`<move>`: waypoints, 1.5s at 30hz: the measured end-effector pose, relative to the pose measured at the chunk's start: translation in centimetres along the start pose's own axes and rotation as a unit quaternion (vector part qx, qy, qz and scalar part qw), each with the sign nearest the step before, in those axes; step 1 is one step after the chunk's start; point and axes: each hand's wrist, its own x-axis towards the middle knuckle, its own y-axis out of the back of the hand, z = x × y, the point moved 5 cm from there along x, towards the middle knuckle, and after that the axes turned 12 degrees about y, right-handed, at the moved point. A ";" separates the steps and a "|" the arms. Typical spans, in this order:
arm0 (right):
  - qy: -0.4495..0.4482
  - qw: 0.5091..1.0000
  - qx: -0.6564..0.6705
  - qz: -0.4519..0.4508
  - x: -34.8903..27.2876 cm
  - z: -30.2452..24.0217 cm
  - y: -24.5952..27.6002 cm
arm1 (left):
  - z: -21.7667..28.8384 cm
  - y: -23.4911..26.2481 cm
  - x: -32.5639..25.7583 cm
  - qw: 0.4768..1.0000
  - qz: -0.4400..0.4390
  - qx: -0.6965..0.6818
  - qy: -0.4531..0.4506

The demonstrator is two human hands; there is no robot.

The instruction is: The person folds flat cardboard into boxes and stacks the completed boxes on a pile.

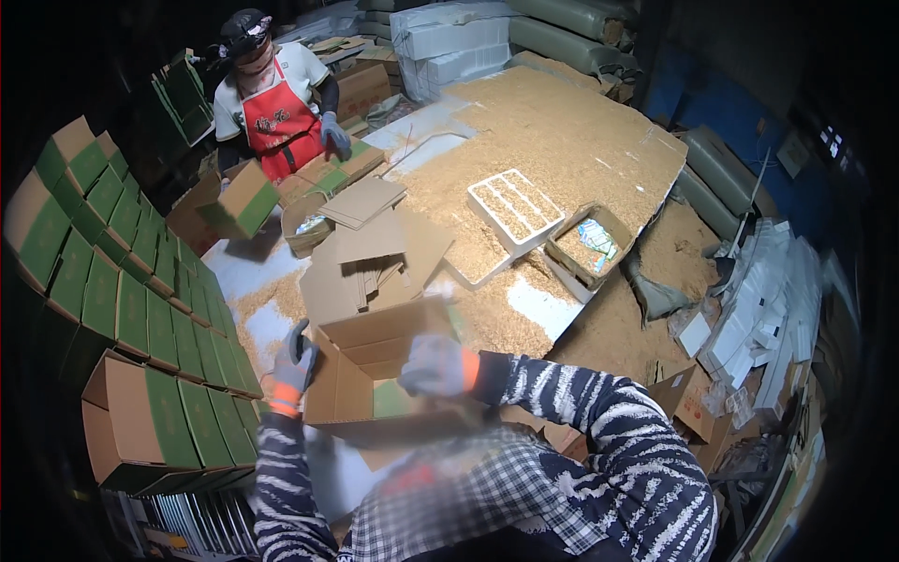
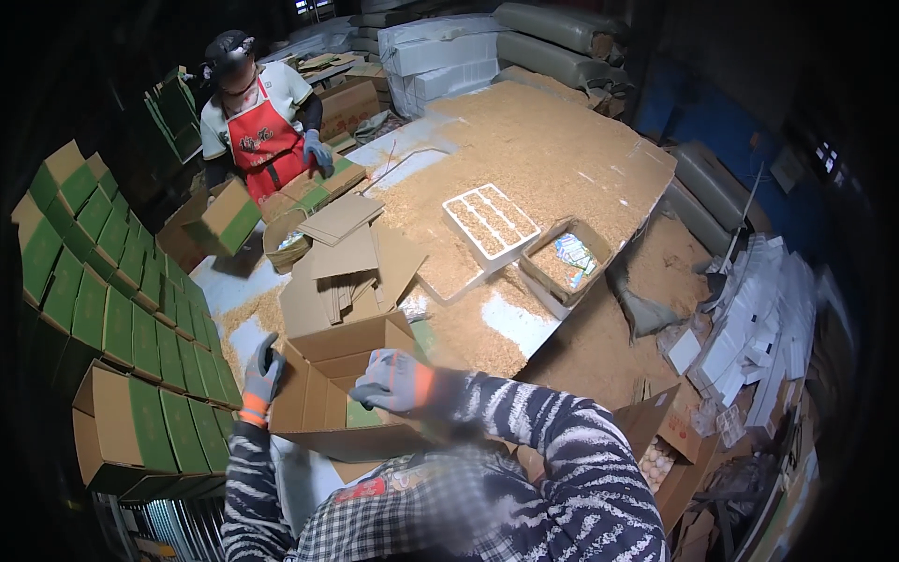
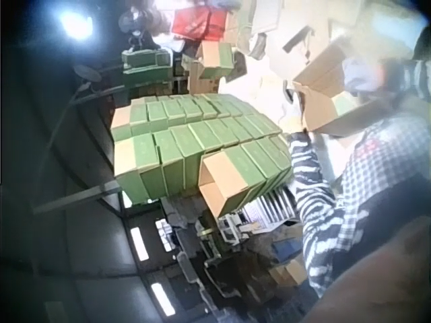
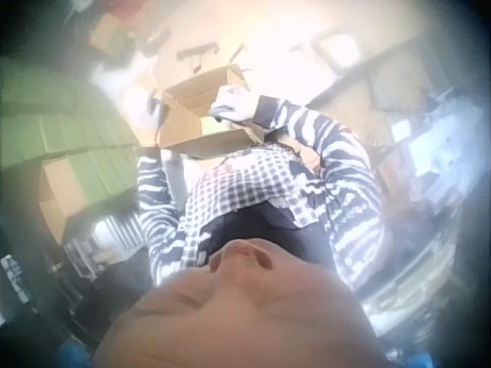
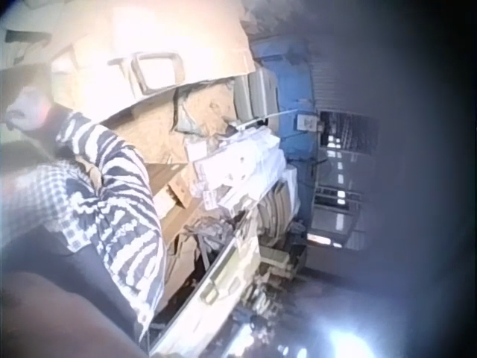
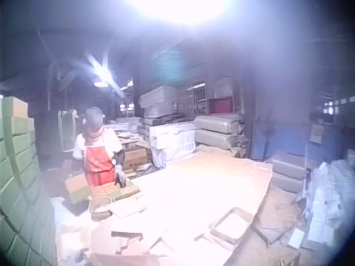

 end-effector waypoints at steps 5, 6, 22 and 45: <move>-0.125 0.959 -0.110 -0.229 -1.4 3.0 -4.6 | 6.4 -9.1 -3.4 0.964 -0.089 0.172 -0.184; -0.141 0.937 -0.216 -0.233 -0.7 2.7 -3.1 | 5.0 -9.7 -4.2 0.951 -0.143 0.197 -0.190; -0.296 0.951 0.089 0.006 -5.3 6.0 1.8 | -5.0 -2.7 -10.9 0.932 0.126 -0.286 0.183; -0.700 0.406 0.010 0.587 -33.5 33.6 14.1 | 4.7 -12.8 -11.3 0.883 -0.397 0.251 -0.018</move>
